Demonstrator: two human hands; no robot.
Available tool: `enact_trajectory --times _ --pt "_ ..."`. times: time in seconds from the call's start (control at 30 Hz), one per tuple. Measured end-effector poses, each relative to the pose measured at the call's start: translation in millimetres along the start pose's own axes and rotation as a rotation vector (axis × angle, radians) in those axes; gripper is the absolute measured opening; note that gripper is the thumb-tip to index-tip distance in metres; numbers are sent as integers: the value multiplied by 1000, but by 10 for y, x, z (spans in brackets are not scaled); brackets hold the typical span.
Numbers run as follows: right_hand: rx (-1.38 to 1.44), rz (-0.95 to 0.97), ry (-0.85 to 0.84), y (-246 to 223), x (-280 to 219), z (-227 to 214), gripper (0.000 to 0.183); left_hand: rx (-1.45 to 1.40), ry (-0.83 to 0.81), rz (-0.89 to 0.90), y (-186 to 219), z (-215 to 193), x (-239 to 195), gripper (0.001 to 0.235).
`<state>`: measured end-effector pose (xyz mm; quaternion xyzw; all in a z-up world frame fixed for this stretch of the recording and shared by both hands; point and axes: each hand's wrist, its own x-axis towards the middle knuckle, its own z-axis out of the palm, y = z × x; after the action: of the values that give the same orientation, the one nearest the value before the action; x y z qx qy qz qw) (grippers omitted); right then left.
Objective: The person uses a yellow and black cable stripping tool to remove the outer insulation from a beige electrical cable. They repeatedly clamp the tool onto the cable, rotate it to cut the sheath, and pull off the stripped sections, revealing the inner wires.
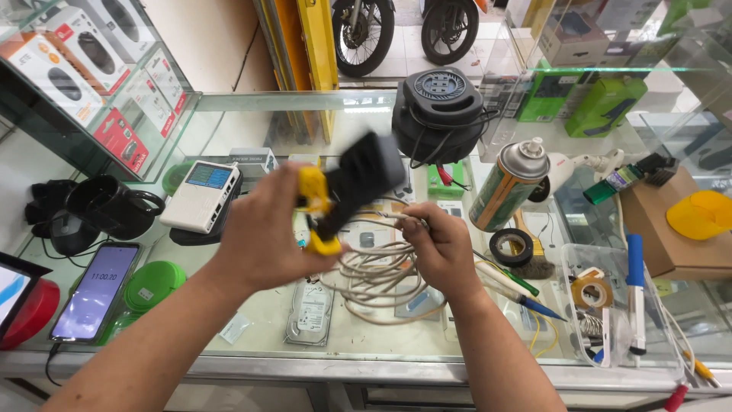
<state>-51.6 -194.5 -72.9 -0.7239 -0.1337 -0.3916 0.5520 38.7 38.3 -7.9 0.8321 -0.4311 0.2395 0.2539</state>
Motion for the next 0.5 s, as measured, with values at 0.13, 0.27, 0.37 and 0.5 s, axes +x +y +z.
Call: enact_trajectory --times 0.13,0.27,0.37,0.5 --pt "-67 -28 61 0 -44 5 19 -232 -167 -478 -12 -210 134 80" --pt "-126 -52 47 85 -64 -3 19 -278 -194 -872 -356 -6 175 90" --pt "-133 -62 18 107 -93 30 17 -158 -248 -967 -562 134 190 102" --pt "-146 -69 17 107 -101 31 19 39 -369 -977 -643 302 241 102"
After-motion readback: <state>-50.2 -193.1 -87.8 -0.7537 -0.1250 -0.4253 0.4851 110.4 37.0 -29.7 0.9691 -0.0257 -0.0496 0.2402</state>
